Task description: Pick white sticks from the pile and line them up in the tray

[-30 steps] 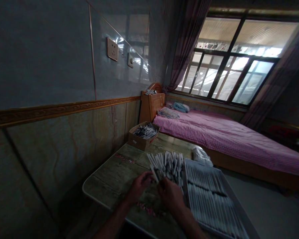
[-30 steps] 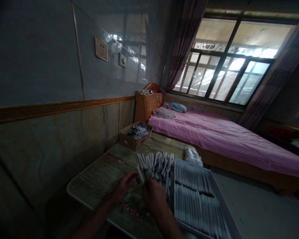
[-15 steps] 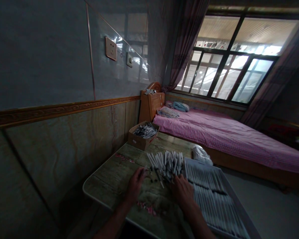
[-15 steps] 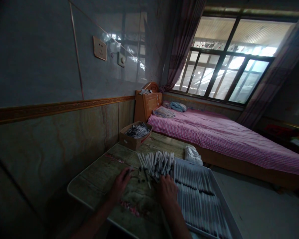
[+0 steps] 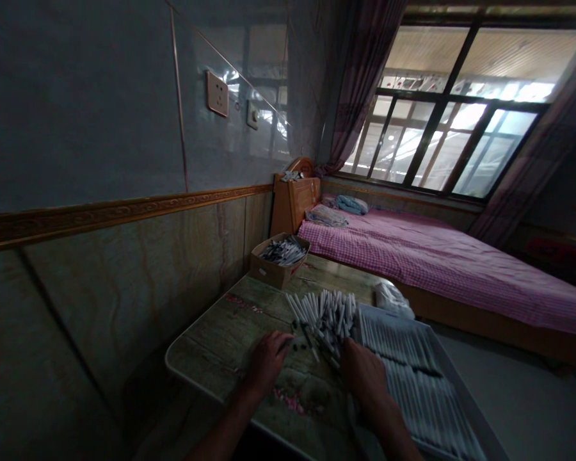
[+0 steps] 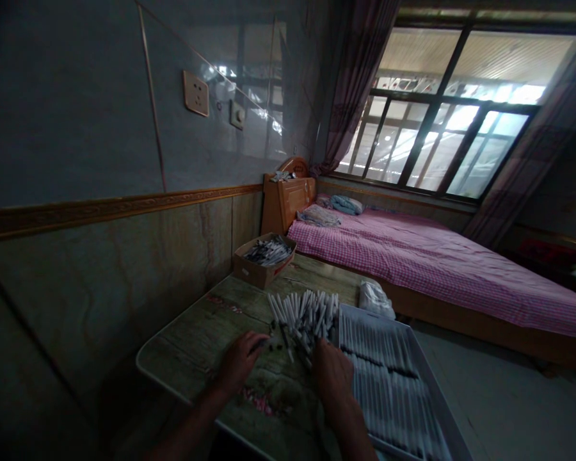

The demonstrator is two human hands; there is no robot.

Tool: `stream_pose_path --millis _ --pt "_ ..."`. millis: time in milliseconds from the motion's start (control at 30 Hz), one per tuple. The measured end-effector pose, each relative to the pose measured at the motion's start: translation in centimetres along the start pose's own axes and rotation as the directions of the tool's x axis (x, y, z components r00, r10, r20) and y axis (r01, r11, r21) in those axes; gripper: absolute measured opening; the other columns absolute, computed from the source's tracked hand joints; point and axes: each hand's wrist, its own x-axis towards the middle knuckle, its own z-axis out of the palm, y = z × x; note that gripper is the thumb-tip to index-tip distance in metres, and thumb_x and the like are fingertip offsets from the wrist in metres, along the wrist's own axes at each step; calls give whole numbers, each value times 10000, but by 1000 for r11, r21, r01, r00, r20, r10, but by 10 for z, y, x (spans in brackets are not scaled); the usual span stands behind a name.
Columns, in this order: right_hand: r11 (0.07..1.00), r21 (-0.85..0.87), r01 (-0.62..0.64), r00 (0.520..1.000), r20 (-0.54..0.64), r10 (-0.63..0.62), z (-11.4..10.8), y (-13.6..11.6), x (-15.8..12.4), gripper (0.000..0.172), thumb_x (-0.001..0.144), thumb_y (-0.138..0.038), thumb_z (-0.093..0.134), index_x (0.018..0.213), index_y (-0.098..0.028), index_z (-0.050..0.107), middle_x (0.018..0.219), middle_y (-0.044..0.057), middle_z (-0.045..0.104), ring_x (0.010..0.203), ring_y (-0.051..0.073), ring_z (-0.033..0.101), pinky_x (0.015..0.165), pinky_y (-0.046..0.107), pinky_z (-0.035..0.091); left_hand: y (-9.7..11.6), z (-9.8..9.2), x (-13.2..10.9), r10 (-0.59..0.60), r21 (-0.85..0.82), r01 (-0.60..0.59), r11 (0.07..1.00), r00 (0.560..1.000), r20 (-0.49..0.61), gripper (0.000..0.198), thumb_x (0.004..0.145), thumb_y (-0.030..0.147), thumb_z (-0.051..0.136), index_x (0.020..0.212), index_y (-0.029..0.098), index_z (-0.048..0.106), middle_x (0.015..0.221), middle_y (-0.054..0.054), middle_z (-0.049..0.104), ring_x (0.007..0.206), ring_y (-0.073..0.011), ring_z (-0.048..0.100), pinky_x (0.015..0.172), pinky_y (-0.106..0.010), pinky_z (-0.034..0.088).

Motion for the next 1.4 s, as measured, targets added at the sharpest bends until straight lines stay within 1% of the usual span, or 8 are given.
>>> stream_pose_path --millis 100,267,500,800,1033,1167,1267,1400 --pt "991 125 38 998 -59 -31 -4 -3 -8 222 973 -216 426 923 -225 642 905 50 735 826 191 693 585 241 319 -1 0 1 -22 0 22 1000 1000 0 302 814 108 561 1012 258 732 1038 -48 729 1036 -222 635 928 -330 447" --pt "921 366 134 984 -159 -80 9 -2 -18 204 957 -210 430 900 -222 626 910 29 702 829 161 664 665 218 377 -5 3 1 -8 -49 6 999 999 -31 290 813 114 565 997 261 736 1030 -47 736 1023 -228 645 927 -341 457" --pt "858 492 151 970 -240 -33 20 1 -17 234 932 -235 417 872 -215 642 891 40 694 817 175 654 694 237 408 -6 3 1 -1 -52 0 999 1000 -19 278 806 111 587 989 250 744 1034 -47 750 1024 -225 653 937 -338 466" --pt "865 466 185 963 -261 -66 21 1 -15 214 897 -224 438 848 -204 646 845 35 665 792 182 641 683 249 392 -2 0 1 33 6 -33 999 999 3 292 809 86 616 1007 259 743 1044 -28 757 1040 -207 658 957 -316 470" --pt "912 362 194 957 -275 -95 8 -3 -15 215 887 -183 457 824 -213 660 849 39 649 785 168 614 654 239 366 -1 -1 -2 150 55 -151 987 989 17 283 830 87 607 1019 251 738 1000 -34 755 991 -210 657 903 -332 498" --pt "911 331 245 948 -280 -153 -5 -11 -12 209 875 -188 484 774 -220 664 828 42 652 816 181 604 671 249 368 1 -1 -3 285 42 -288 957 957 53 256 850 108 601 1017 247 737 981 -33 764 973 -207 662 902 -341 508" --pt "819 492 296 947 -261 -186 -10 -20 -7 213 892 -266 488 841 -223 691 883 51 690 882 199 628 741 266 412 -2 1 -3 325 10 -326 945 945 27 246 860 134 590 1019 249 738 979 -34 771 959 -207 676 895 -346 517" --pt "499 834 236 970 -230 -75 2 -28 2 428 964 -457 358 1188 -225 639 1007 59 724 906 202 666 772 288 480 -10 5 -1 215 -108 -229 967 968 -126 240 878 185 552 1018 237 740 1001 -47 775 956 -211 693 902 -356 528"
